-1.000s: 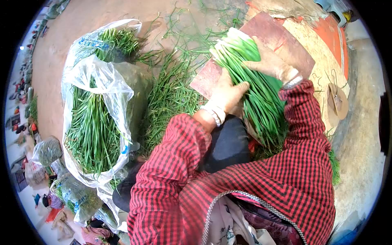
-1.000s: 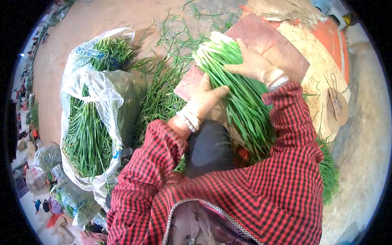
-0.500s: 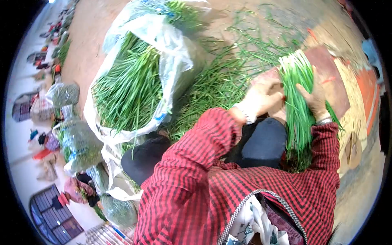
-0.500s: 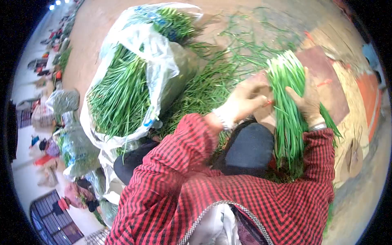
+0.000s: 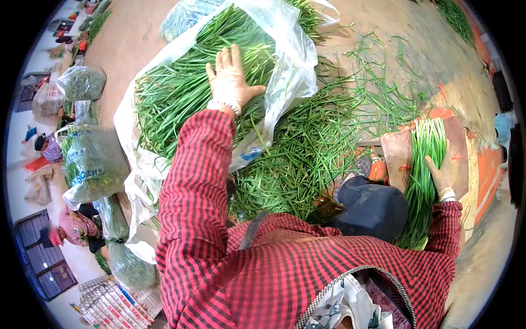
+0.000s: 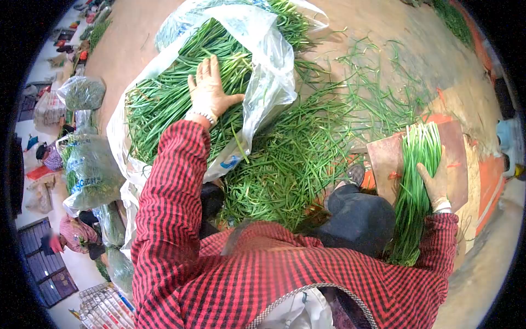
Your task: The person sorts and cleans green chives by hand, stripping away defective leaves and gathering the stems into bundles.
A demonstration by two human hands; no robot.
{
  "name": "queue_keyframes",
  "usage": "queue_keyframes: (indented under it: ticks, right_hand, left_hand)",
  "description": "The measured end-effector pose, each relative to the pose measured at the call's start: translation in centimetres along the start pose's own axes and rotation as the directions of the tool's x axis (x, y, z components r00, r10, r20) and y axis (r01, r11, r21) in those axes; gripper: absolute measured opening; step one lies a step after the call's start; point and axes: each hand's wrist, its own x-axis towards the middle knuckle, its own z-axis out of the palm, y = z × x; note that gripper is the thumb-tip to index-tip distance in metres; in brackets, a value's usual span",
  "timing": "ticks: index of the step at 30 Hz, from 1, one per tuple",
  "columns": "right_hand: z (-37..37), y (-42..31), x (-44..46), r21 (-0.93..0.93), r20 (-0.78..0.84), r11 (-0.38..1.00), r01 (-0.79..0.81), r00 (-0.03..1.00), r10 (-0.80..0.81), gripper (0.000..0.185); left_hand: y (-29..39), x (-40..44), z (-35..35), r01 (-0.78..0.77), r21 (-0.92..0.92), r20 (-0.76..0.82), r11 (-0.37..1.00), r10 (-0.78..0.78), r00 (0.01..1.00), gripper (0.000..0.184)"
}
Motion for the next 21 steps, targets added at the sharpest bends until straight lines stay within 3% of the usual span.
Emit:
queue_keyframes:
  ticks: [3,5,8,9,11,13,16,18,20,21]
  right_hand:
    - [-1.0,-1.5,0.0,-0.01,0.053,0.998,-0.069,0.996,0.069,0.092]
    - [-1.4,-2.4,0.0,-0.043,0.092,0.989,-0.141,0.985,0.144,0.092]
    - [-1.3,-2.1,0.1,-0.04,0.088,0.991,-0.128,0.987,0.131,0.093]
    - [-1.4,-2.6,0.0,-0.013,0.09,0.99,-0.14,0.986,0.141,0.093]
    - [-1.6,-3.5,0.0,-0.04,0.098,0.985,-0.17,0.98,0.173,0.094]
    - [-2.3,-5.2,0.2,-0.064,0.11,0.979,-0.195,0.973,0.201,0.095]
    - [-3.1,-5.9,1.1,-0.162,0.184,0.951,-0.263,0.939,0.291,0.097]
    - [-3.0,-1.0,2.7,-0.377,0.132,0.925,-0.044,0.986,0.101,0.099]
    - [-3.1,-5.9,5.3,-0.429,0.037,0.876,0.219,0.973,-0.226,0.093]
    - [-2.4,-10.9,6.4,-0.318,-0.019,0.893,0.317,0.94,-0.34,0.083]
  left_hand:
    - [0.5,1.0,0.4,0.019,0.085,0.091,0.996,-0.027,0.995,0.124]
    - [-0.6,1.3,0.3,-0.028,-0.004,0.019,1.0,0.028,0.999,0.113]
    - [-2.6,1.3,0.0,0.096,-0.322,-0.046,0.942,-0.117,0.992,0.088]
    - [-3.6,0.9,0.5,0.049,-0.54,-0.153,0.841,-0.156,0.976,0.081]
    - [-4.8,0.4,-1.2,-0.024,-0.922,-0.128,0.388,-0.243,0.961,0.077]
    - [-7.0,-0.5,-2.8,-0.012,-0.996,-0.039,0.089,-0.313,0.949,0.064]
    - [-11.9,-2.8,-4.8,-0.096,-0.987,-0.034,-0.127,-0.42,0.907,0.053]
    - [-12.6,-5.1,-6.9,-0.211,-0.933,-0.04,-0.293,-0.499,0.866,0.042]
    - [-15.5,-7.4,-6.8,-0.23,-0.873,-0.007,-0.43,-0.46,0.888,0.042]
    - [-16.4,-8.3,-7.0,-0.232,-0.847,-0.016,-0.477,-0.415,0.91,0.042]
